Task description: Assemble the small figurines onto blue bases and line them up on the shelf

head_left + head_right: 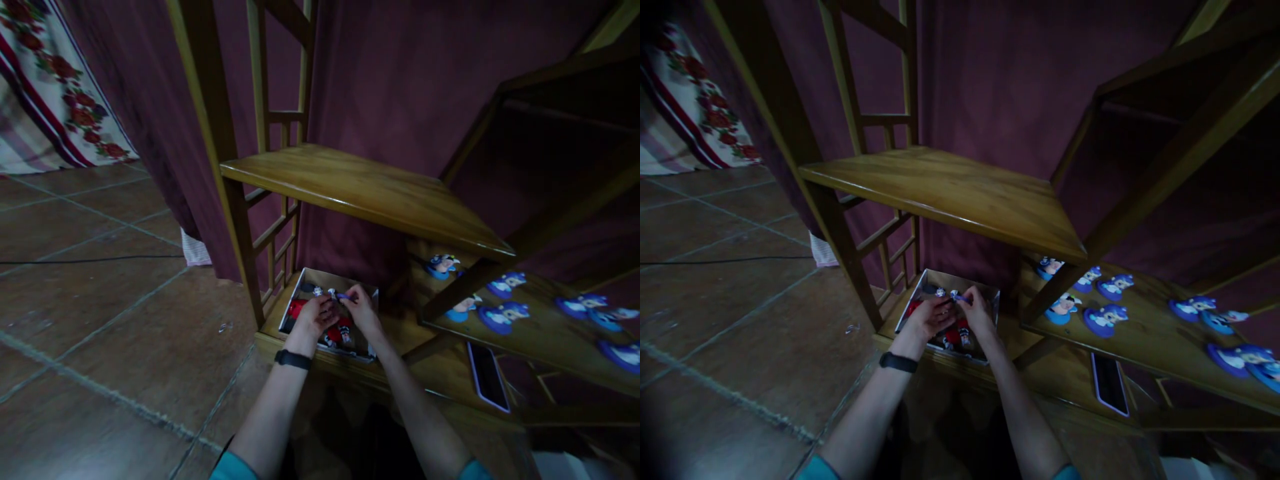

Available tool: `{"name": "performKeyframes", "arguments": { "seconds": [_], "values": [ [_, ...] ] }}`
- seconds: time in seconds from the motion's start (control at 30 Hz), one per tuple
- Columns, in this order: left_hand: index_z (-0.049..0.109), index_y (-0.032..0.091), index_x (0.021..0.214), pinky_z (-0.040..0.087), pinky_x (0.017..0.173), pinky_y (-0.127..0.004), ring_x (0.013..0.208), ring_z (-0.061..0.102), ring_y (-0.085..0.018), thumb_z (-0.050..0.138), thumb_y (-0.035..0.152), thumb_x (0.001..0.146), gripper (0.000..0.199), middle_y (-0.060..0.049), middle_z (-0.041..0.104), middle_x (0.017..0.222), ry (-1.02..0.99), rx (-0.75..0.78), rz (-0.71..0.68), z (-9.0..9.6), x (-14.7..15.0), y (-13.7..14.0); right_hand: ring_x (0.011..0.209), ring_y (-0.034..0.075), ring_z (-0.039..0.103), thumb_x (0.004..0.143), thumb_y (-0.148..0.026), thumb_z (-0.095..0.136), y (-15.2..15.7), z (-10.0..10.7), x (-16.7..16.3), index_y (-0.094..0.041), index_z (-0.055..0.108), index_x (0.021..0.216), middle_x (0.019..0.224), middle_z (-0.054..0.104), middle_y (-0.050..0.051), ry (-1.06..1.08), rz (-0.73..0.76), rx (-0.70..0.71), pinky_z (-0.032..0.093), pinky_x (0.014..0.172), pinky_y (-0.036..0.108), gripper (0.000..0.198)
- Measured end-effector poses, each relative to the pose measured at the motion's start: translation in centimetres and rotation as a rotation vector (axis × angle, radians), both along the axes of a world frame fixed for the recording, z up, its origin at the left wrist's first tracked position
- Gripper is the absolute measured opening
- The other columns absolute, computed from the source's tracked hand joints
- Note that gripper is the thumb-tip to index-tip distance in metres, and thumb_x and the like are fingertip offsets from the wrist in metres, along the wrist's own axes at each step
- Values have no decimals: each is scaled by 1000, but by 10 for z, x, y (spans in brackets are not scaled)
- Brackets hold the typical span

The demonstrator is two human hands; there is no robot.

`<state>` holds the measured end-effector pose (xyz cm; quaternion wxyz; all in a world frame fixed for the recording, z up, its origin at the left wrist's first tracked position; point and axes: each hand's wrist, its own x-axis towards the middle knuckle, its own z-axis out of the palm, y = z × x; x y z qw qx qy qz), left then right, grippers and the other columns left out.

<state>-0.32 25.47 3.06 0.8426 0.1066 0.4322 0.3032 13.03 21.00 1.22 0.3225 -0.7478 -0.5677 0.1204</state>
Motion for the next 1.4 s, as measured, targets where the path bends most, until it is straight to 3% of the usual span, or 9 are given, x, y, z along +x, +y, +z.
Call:
{"name": "performKeyframes", "arguments": {
  "seconds": [0.23,0.33,0.53,0.7,0.87,1.0,1.1,1.23,1.4],
  "values": [
    [53,12,73,46,48,-22,50,54,-12,44,11,80,12,-4,55,61,-136,3,127,-7,11,3,83,13,57,77,-25,46,2,7,-16,-23,54,89,90,61,-2,220,271,80,43,76,25,15],
    [54,11,76,50,53,-29,56,58,-16,43,13,81,12,-8,59,65,-111,-18,139,-6,0,14,84,14,58,80,-22,38,18,-1,-6,-22,57,94,92,64,0,291,234,38,45,76,26,24],
    [54,12,74,52,53,-28,58,59,-16,42,14,82,14,-8,59,64,-129,-21,378,5,-24,29,107,12,51,74,0,38,52,-25,7,-26,56,107,116,58,-1,-118,205,-198,35,91,24,46],
    [57,11,79,49,45,-26,54,58,-15,43,17,81,15,-9,60,65,-89,-50,324,10,-31,32,111,15,47,80,-6,38,54,-31,2,-26,55,108,122,52,3,-430,373,-298,33,93,27,38],
    [57,10,85,48,46,-25,57,60,-16,42,20,82,18,-11,62,70,-101,-12,285,8,-32,32,104,22,52,80,-8,40,47,-27,-2,-18,57,103,119,52,14,-507,195,-320,39,84,32,31],
    [56,10,86,50,50,-25,60,62,-16,40,21,84,19,-11,63,73,-124,38,236,4,-28,30,89,21,58,76,-24,54,30,-21,-2,-19,58,95,105,60,10,-113,-29,-146,44,73,31,20],
    [54,11,85,51,52,-27,64,63,-17,40,23,85,18,-11,63,74,-138,45,217,1,-21,24,63,16,59,75,-40,55,2,-15,-2,-21,56,87,75,63,1,526,-165,20,47,54,26,23],
    [53,12,81,52,55,-28,65,63,-17,43,22,85,15,-10,62,72,-159,35,176,0,-3,6,56,11,57,63,-36,68,-42,-4,-1,-20,58,84,72,62,-1,1238,-173,198,47,49,22,28],
    [55,12,79,54,61,-29,67,63,-15,49,18,82,9,-9,63,74,-175,32,89,-2,23,-25,56,8,56,60,-31,72,-65,4,0,-19,60,78,72,62,-1,1356,-262,338,44,46,18,24]
  ]
}}
